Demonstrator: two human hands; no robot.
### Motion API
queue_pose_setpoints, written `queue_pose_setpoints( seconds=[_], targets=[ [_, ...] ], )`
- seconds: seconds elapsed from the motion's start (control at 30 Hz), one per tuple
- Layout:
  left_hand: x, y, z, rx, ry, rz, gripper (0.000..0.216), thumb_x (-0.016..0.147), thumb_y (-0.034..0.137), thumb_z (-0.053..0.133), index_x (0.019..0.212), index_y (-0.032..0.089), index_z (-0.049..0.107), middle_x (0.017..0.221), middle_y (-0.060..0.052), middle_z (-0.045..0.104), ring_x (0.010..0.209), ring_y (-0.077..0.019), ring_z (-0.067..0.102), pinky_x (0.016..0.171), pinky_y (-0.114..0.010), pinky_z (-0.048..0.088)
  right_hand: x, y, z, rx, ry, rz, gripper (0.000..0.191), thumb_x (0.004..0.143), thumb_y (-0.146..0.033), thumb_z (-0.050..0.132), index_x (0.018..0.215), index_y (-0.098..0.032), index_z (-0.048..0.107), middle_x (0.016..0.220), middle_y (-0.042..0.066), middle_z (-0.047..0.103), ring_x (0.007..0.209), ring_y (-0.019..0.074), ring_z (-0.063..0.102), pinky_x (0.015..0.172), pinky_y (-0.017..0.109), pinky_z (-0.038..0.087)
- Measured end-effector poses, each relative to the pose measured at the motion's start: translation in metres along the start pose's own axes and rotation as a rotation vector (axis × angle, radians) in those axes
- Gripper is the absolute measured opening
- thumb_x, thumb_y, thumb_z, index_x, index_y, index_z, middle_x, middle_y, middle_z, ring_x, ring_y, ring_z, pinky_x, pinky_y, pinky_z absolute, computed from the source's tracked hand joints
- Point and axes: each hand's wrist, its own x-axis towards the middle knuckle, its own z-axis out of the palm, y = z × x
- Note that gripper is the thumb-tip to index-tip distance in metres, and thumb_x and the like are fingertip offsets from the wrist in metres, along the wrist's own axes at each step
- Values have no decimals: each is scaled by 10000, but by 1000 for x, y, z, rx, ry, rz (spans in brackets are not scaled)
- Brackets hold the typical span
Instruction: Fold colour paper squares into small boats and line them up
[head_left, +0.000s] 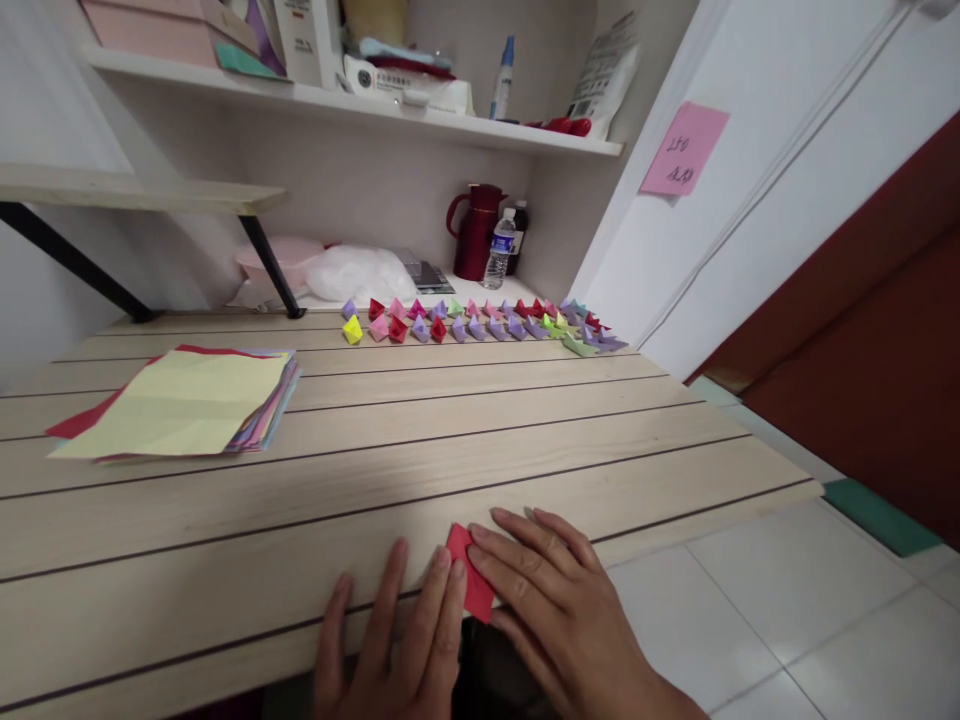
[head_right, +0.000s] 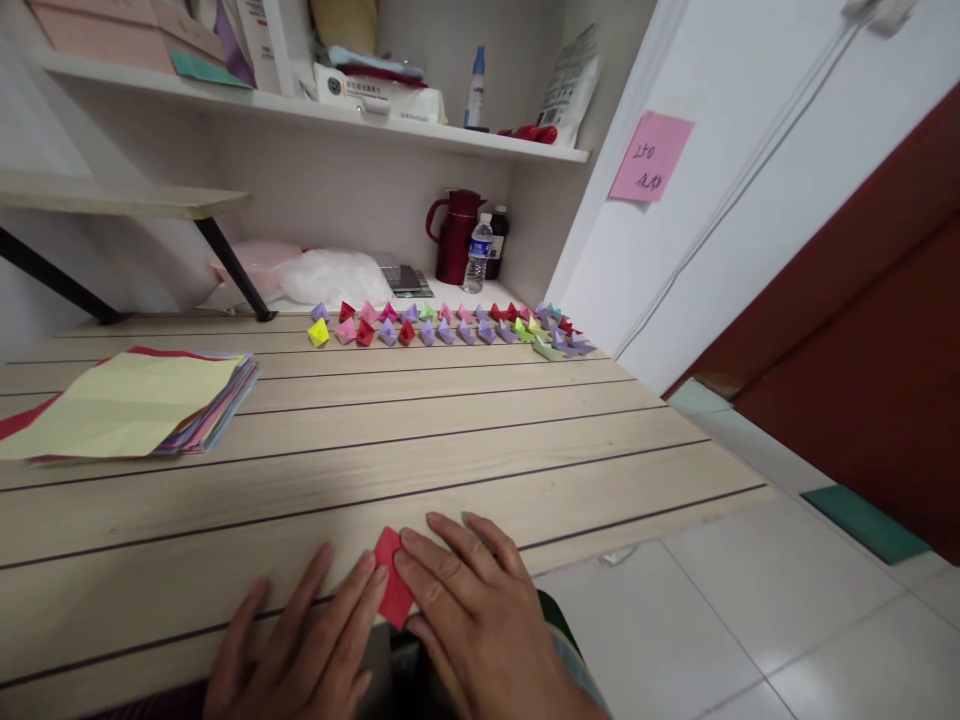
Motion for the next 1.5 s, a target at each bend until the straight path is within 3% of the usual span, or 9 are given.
queue_pose_setpoints(
  seconds=[0.2,0.3,0.37,0.5,0.7,0.97,1.13,1.3,1.5],
  targets=[
    [5,-4,-2,-137,5,-63,432,857,323,573,1283,257,554,1242,17,693,1157,-290,594,1138,-516,170,-1,0,-8,151,-30,79,441,946,-329,560,1376,-258,496,1365,44,597,1293,267,487,999,465,450],
    [14,-9,-8,-150,-37,-3,445,841,434,613,1247,256,577,1192,15,714,1112,-267,595,1050,-448,256,3,0,-15,211,-41,107,390,946,-370,558,1323,-271,548,1318,65,626,1255,270,513,972,461,459],
    [19,-13,-12,-171,-69,15,411,838,394,621,1227,263,587,1159,23,716,1087,-242,589,1003,-416,290,8,0,-19,246,-25,134,339,953,-371,548,1277,-278,584,1269,71,654,1217,265,538,955,453,462],
    [27,-20,-19,-256,-102,-97,346,831,238,595,1172,295,606,1057,13,711,1031,-223,589,921,-408,368,15,3,-23,345,0,177,275,944,-386,566,1195,-291,625,1185,50,689,1130,244,579,932,427,460],
    [36,-36,-18,-356,-136,-102,175,847,293,621,1017,323,650,875,27,673,876,-183,624,769,-352,455,23,10,-20,478,1,195,143,951,-261,567,1059,-280,660,1080,18,705,1042,213,593,882,395,441],
    [35,-24,-17,-317,-58,-174,30,872,241,588,887,263,603,828,24,625,852,-189,578,834,-372,372,26,7,-15,468,27,241,141,946,-193,544,995,-269,652,1051,21,692,980,217,589,862,408,413],
    [40,-20,-15,-264,-44,-208,64,880,245,569,818,244,554,786,14,599,799,-199,551,865,-400,346,30,1,-14,427,66,329,109,935,-170,536,943,-252,607,1076,27,653,953,223,561,844,409,385],
    [40,-20,-12,-183,-28,-176,56,864,248,582,831,239,538,782,13,599,803,-206,558,888,-410,348,35,-3,-10,313,-2,403,89,944,-219,527,864,-223,566,1006,42,620,886,243,521,797,417,371],
    [35,-15,-11,-220,-29,-222,45,880,224,534,852,250,556,946,-20,642,923,-219,570,1001,-478,313,42,-7,-8,230,-41,435,87,929,-247,555,846,-221,556,956,38,595,847,253,494,764,418,366]
  ],
)
